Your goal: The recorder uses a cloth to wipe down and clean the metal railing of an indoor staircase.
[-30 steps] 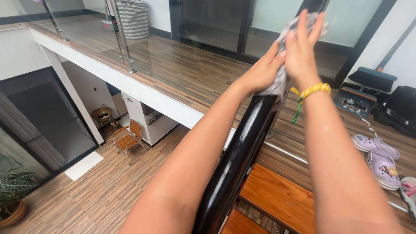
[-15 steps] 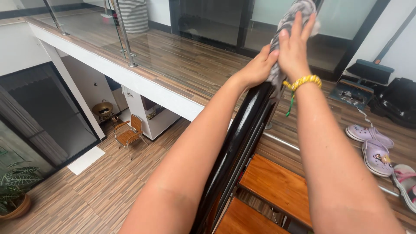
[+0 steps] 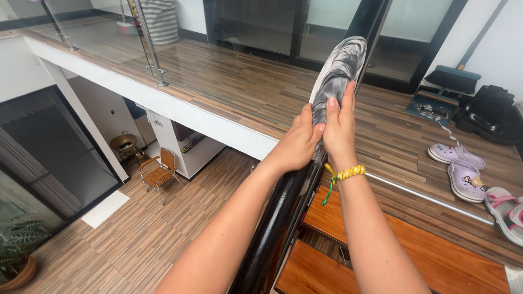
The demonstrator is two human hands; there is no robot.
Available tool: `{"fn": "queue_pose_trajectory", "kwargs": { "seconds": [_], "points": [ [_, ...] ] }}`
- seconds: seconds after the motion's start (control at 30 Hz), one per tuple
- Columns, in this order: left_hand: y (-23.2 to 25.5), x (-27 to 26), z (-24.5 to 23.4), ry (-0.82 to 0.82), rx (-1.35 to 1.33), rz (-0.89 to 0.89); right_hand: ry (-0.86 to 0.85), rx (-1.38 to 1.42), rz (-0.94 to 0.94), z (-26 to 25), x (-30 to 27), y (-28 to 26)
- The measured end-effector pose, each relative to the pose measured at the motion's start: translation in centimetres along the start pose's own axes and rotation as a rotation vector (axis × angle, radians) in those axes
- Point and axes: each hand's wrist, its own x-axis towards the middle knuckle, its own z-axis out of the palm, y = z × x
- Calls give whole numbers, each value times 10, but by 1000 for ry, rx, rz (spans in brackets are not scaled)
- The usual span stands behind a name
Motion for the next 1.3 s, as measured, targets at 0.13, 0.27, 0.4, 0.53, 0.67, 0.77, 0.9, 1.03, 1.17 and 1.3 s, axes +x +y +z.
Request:
{"fn": "queue_pose_trajectory", "kwargs": {
  "seconds": [0.13, 0.27, 0.4, 0.53, 0.67, 0.77, 0.9, 1.03, 1.17, 1.3],
  "points": [
    [7, 1, -2, -13, -12, -16, 26, -20, -22, -1, -11, -3],
    [1, 6, 0, -10, -25, -2, 2, 159, 50, 0, -3, -1],
    [-4, 19, 1, -40, -47, -17, -18, 328, 89, 2, 16, 11],
    [-16, 46, 3, -43, -80, 21, -2, 279, -4, -2, 44, 22],
    [-14, 82, 5, -21, -122, 49, 12, -48, -168, -12, 82, 24],
    [-18, 116, 8, 11, -119, 85, -19, -120, -271, -18, 115, 24],
    [-28, 162, 12, 56, -83, 132, -12, -189, -367, -24, 148, 13],
    [-26, 192, 12, 69, -105, 138, -9, -234, -423, -29, 176, 13],
    [-30, 228, 9, 59, -103, 143, -13, -212, -470, -30, 208, 17],
    [-35, 258, 8, 62, -71, 175, -11, -223, -459, -31, 238, 19]
  ]
}}
